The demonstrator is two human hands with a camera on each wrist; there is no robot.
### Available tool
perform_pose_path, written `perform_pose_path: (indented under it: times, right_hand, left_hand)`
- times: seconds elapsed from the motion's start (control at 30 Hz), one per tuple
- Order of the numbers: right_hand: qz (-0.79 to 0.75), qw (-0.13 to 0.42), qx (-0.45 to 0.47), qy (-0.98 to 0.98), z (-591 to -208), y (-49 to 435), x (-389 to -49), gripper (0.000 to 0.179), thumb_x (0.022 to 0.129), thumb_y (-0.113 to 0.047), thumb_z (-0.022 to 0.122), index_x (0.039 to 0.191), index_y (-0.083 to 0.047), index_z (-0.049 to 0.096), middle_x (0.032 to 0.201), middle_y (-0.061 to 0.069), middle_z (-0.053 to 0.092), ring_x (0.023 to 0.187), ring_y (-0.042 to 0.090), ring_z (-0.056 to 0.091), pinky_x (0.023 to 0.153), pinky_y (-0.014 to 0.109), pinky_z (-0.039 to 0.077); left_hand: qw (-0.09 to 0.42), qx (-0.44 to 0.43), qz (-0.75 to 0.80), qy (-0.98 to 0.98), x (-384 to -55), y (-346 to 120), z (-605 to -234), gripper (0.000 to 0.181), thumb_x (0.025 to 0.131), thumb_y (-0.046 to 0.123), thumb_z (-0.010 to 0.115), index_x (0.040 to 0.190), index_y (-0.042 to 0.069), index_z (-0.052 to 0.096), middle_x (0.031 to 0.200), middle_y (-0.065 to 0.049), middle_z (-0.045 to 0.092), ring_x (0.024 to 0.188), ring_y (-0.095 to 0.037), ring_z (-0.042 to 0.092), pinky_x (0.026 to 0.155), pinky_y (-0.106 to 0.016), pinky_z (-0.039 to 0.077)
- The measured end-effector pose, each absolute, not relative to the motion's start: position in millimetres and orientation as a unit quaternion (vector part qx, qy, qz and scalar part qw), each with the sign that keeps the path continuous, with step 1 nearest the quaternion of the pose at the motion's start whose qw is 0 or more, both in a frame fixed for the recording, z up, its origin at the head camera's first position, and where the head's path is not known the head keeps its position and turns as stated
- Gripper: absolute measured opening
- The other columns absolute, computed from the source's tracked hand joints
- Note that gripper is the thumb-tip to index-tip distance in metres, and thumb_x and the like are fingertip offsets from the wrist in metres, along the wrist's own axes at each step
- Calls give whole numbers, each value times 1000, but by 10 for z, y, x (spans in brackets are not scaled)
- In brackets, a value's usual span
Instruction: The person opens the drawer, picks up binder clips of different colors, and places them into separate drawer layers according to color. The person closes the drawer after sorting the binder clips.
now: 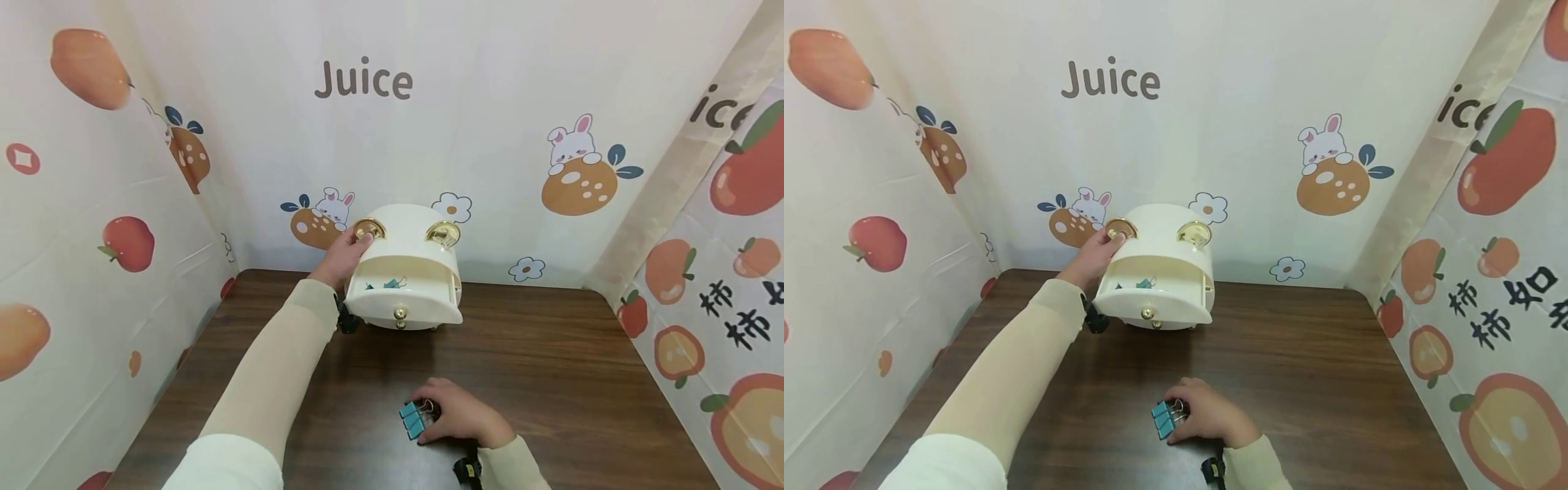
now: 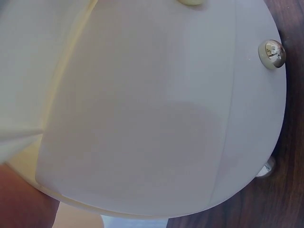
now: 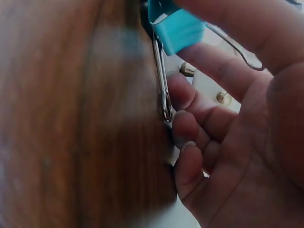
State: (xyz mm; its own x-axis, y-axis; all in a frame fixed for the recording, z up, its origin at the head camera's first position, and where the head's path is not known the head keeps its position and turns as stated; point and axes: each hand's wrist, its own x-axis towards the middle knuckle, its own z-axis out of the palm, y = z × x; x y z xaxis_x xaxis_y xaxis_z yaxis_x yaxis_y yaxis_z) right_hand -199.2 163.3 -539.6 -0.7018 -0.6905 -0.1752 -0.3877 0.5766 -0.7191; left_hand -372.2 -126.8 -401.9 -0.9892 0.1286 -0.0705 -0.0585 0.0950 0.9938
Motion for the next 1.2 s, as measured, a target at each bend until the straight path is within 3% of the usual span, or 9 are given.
perform_pose_path:
  times: [0.23, 0.53, 0.83, 1.1, 1.2]
  right_hand:
    - [-342, 223, -310, 858, -5397, 1648, -1986, 48, 82, -38, 86, 125, -27, 69, 107, -12, 56, 96, 10, 52, 81, 31, 48]
    - [-418, 206, -249, 849, -5428, 1668, -1987, 49, 86, -27, 81, 130, -14, 63, 117, -2, 61, 101, 18, 58, 87, 39, 50]
    - [-509, 189, -245, 803, -5367, 1624, -1948, 45, 91, -13, 77, 133, -16, 60, 111, 2, 64, 98, 21, 62, 84, 33, 52]
    - [-572, 174, -241, 765, -5308, 1622, -1948, 59, 90, 3, 70, 141, -6, 44, 117, 12, 56, 98, 26, 60, 83, 33, 53]
    - [-584, 161, -242, 758, -5298, 1629, -1949, 63, 91, 4, 68, 146, -9, 40, 120, 14, 53, 100, 26, 60, 84, 34, 54]
  left_hand:
    - [73, 16, 670, 739, -3681, -1260, -3966, 51, 108, 41, 51, 157, 29, 42, 142, -5, 54, 114, -25, 60, 90, -39, 53]
    - [80, 14, 670, 738, -3704, -1275, -3991, 52, 107, 43, 51, 157, 30, 42, 142, -4, 54, 117, -25, 59, 95, -40, 51]
    - [81, 14, 674, 734, -3718, -1270, -4006, 51, 107, 44, 52, 156, 31, 43, 139, -3, 56, 114, -25, 61, 91, -40, 54]
    - [79, 12, 672, 736, -3720, -1274, -4009, 51, 107, 43, 52, 155, 30, 44, 137, -4, 57, 112, -25, 61, 90, -39, 54]
    - [79, 11, 672, 736, -3712, -1276, -4006, 50, 107, 43, 52, 155, 30, 44, 137, -4, 57, 112, -25, 62, 89, -39, 54]
